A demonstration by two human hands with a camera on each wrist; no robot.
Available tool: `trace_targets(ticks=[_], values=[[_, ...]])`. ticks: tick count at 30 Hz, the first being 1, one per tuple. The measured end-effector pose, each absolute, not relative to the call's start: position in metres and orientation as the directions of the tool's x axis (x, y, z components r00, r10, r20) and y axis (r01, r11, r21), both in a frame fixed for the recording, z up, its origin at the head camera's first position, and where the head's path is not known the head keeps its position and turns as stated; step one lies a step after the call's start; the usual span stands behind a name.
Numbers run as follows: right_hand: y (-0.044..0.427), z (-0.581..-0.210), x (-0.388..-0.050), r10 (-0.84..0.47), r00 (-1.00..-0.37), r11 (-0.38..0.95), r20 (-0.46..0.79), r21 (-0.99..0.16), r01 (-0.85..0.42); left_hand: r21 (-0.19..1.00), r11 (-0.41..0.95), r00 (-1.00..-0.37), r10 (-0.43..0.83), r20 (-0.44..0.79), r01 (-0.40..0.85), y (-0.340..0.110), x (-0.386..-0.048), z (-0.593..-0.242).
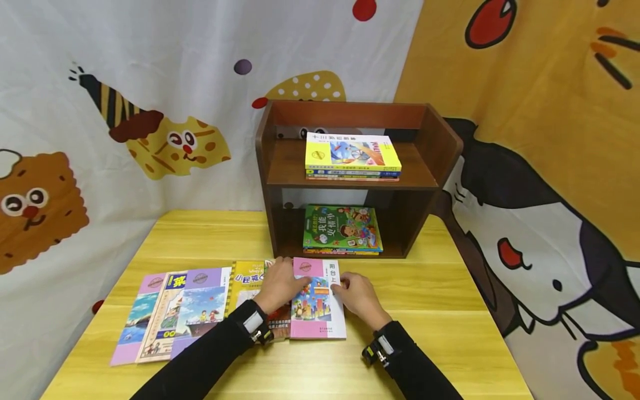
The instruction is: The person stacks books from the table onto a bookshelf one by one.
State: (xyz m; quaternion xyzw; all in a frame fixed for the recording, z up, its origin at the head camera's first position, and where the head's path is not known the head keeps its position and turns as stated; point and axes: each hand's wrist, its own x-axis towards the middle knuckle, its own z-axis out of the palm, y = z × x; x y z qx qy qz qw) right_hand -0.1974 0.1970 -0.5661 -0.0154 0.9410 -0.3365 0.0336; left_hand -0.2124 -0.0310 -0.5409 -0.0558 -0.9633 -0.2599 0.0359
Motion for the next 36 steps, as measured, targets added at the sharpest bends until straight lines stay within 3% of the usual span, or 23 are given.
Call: trace_targets(ticks=[9,19,26,33,36], values=[[0.198,-0.567,-0.197,-0.052,-0.997,0.752,-0.060,-0.659,0.000,0.682,0.727,-0.997,0.061,0.053,0.081,-0.028,-0.213,-0.536],[0.208,-0.565,-0.199,0.012,-0.997,0.711,-0.082,-0.700,0.066,0.906,0.423,-0.980,0.186,-0.075,0.011,-0.026,-0.211,-0.535],[0.209,-0.558,-0.195,0.026,-0.990,0.518,-0.142,-0.845,0.135,0.968,0.249,-0.977,0.205,-0.054,-0.001,-0.032,-0.207,-0.524],[0.209,-0.553,-0.193,-0.096,-0.988,0.258,-0.123,-0.961,0.095,0.991,0.132,-0.977,0.214,0.002,0.031,-0.043,-0.208,-0.508],[0.208,-0.550,-0.191,-0.152,-0.980,0.216,-0.126,-0.972,0.092,0.998,0.061,-0.978,0.207,0.009,0.022,-0.046,-0.209,-0.500]])
